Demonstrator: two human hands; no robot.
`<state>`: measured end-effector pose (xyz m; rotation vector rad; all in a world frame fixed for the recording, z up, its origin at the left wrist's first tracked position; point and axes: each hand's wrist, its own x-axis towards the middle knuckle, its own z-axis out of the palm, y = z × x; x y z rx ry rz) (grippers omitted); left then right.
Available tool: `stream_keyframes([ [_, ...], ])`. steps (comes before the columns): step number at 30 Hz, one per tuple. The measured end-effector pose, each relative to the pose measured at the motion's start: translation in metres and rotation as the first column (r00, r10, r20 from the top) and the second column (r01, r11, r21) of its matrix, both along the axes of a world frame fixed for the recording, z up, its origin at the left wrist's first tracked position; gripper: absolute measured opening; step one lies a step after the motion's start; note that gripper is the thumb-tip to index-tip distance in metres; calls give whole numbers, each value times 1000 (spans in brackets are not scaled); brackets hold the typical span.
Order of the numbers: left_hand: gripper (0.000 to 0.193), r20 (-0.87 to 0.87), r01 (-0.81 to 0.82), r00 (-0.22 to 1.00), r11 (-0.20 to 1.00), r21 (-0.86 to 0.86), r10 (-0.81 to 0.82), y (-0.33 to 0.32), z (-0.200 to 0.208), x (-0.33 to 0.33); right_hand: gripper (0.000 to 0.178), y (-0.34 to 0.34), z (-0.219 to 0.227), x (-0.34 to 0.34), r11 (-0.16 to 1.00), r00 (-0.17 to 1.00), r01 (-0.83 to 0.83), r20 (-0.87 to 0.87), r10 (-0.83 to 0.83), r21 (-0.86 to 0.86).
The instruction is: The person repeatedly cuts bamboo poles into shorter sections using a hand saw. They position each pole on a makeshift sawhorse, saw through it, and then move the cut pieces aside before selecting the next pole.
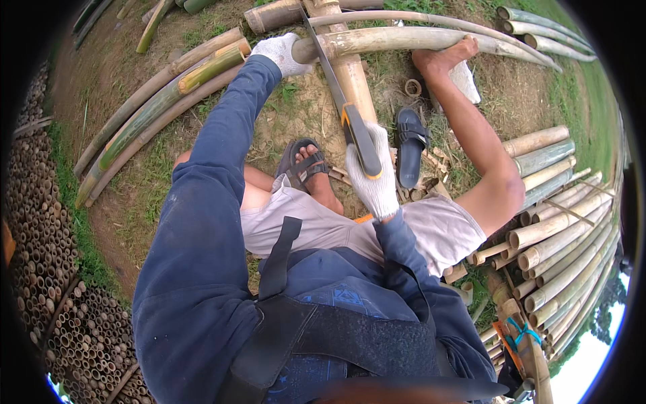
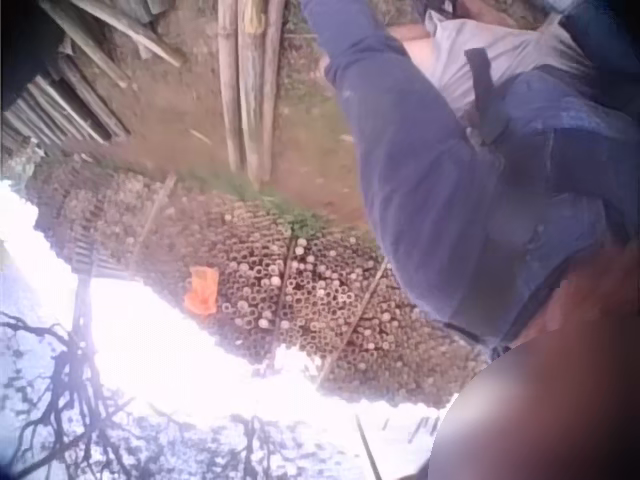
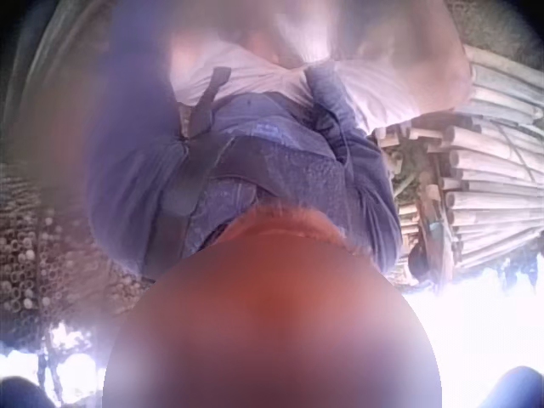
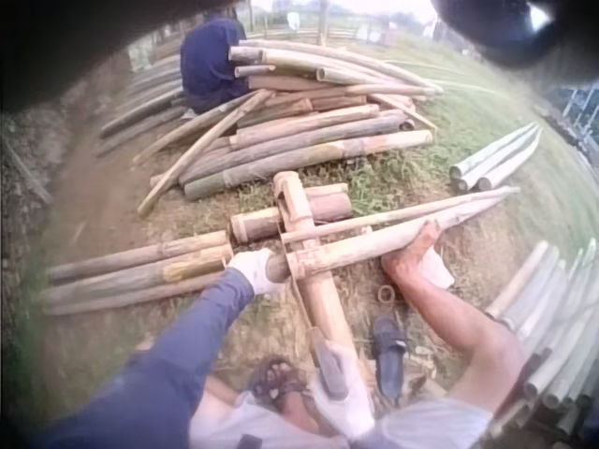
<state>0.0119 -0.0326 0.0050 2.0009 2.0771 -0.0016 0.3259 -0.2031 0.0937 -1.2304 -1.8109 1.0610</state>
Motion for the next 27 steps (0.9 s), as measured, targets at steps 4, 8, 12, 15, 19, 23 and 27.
stream_keyframes([
  [4, 92, -36, 6, 999, 1000, 1, -6, 5, 8, -1, 47, 71, -50, -63, 996, 992, 48, -120, -39, 71],
  [8, 94, -47, 27, 999, 999, -23, -28, 14, 10, -6, 57, -12, -32, -3, 1000, 995, 14, -103, -14, 3],
  [12, 90, -23, 21, 999, 999, -37, -22, 14, 1, -8, 55, -121, 27, 69, 1000, 994, -8, 113, 10, -15],
  [15, 91, -22, 11, 1000, 1000, -14, -12, 12, -6, -8, 53, -97, 34, 57, 1000, 996, 9, 85, -9, 3],
  [19, 99, -26, -9, 1000, 999, -40, 8, 16, -9, -7, 45, 38, -22, -25, 999, 996, 15, -86, -11, 48],
  [23, 104, -74, 44, 996, 999, -3, -44, 19, -6, -10, 51, 55, -53, -43, 997, 995, 42, -92, -35, 67],
  [27, 108, -87, 59, 994, 998, -21, -61, 24, -9, -14, 59, -53, -12, 26, 998, 998, 53, -18, -53, -43],
])
